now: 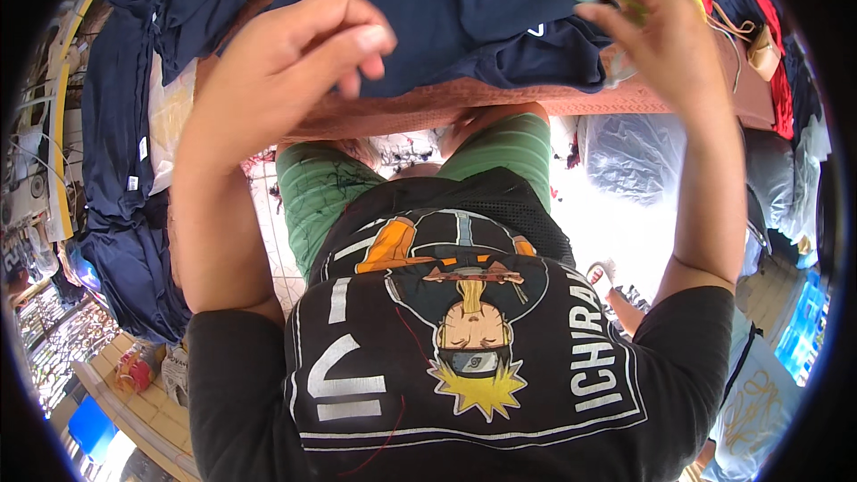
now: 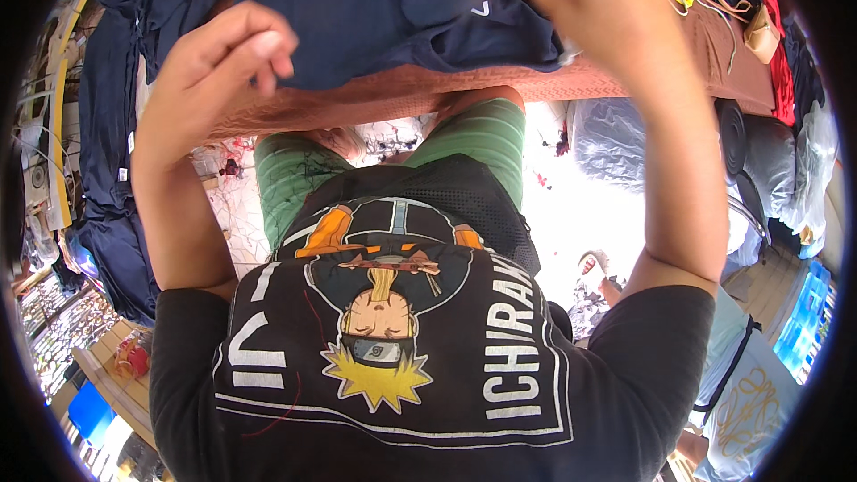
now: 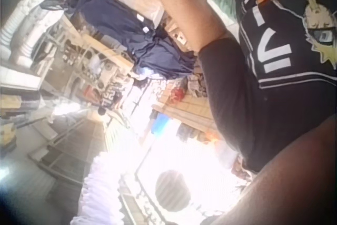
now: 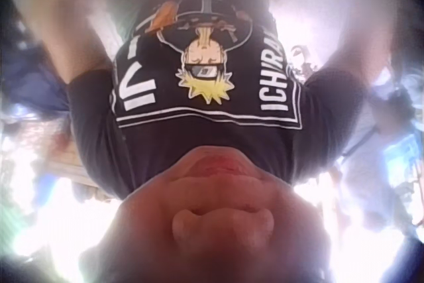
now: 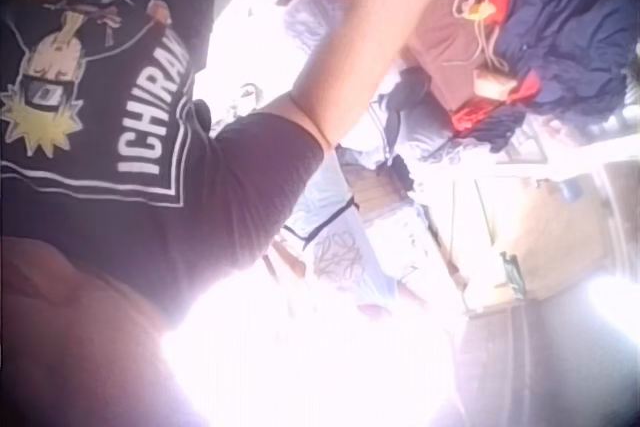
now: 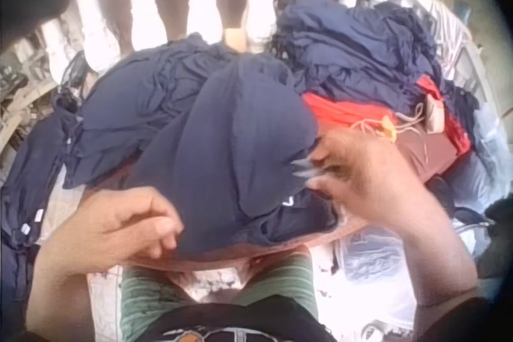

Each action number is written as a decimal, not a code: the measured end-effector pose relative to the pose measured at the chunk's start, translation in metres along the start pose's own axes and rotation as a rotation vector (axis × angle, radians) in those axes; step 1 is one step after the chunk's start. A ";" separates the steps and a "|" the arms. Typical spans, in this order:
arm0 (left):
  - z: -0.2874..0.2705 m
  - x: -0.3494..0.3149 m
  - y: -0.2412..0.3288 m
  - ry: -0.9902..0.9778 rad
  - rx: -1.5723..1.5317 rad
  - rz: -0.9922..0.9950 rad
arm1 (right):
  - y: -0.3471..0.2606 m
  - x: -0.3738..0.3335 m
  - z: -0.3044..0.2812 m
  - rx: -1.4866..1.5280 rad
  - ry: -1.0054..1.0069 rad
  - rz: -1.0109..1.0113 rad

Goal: The person uses thread nippers to trim excess threads and remove small white labels from navy blue garments on a padded workspace. They handle several items one at a time, flipping them over to inspect seams and moving finished items to a pile.

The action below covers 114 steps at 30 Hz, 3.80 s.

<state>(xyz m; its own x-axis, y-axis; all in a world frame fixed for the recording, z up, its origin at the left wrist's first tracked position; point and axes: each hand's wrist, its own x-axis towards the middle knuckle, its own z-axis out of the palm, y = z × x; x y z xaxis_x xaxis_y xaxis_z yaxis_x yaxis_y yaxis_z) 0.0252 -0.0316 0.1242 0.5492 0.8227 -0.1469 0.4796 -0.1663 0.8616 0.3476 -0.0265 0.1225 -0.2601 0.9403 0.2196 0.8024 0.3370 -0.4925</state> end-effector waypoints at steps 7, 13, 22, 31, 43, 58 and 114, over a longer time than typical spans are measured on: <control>0.120 0.062 -0.016 0.168 0.552 0.041 | 0.028 -0.012 -0.051 0.021 -0.090 0.038; 0.100 0.064 -0.010 0.513 0.384 0.114 | 0.018 0.000 0.077 0.189 0.060 -0.275; 0.052 0.053 -0.027 0.060 -0.651 0.025 | 0.004 0.029 0.072 0.732 0.174 0.120; 0.057 0.047 -0.032 0.077 -0.712 0.043 | -0.005 0.026 0.072 0.716 0.174 0.112; 0.080 0.051 -0.028 0.451 -0.442 0.330 | -0.009 0.020 0.080 0.668 0.093 0.091; 0.074 0.046 -0.001 0.636 0.285 0.537 | -0.044 -0.004 0.061 0.431 0.326 -0.191; 0.062 0.044 -0.025 0.195 -0.394 0.258 | -0.037 -0.013 0.022 -0.013 0.208 -0.417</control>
<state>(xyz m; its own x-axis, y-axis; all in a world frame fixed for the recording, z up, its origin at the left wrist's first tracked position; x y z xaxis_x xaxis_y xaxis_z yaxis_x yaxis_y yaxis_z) 0.0801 -0.0249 0.0659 0.4601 0.8741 0.1557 0.0296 -0.1903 0.9813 0.3098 -0.0502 0.1189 -0.4498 0.6945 0.5617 0.6594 0.6823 -0.3156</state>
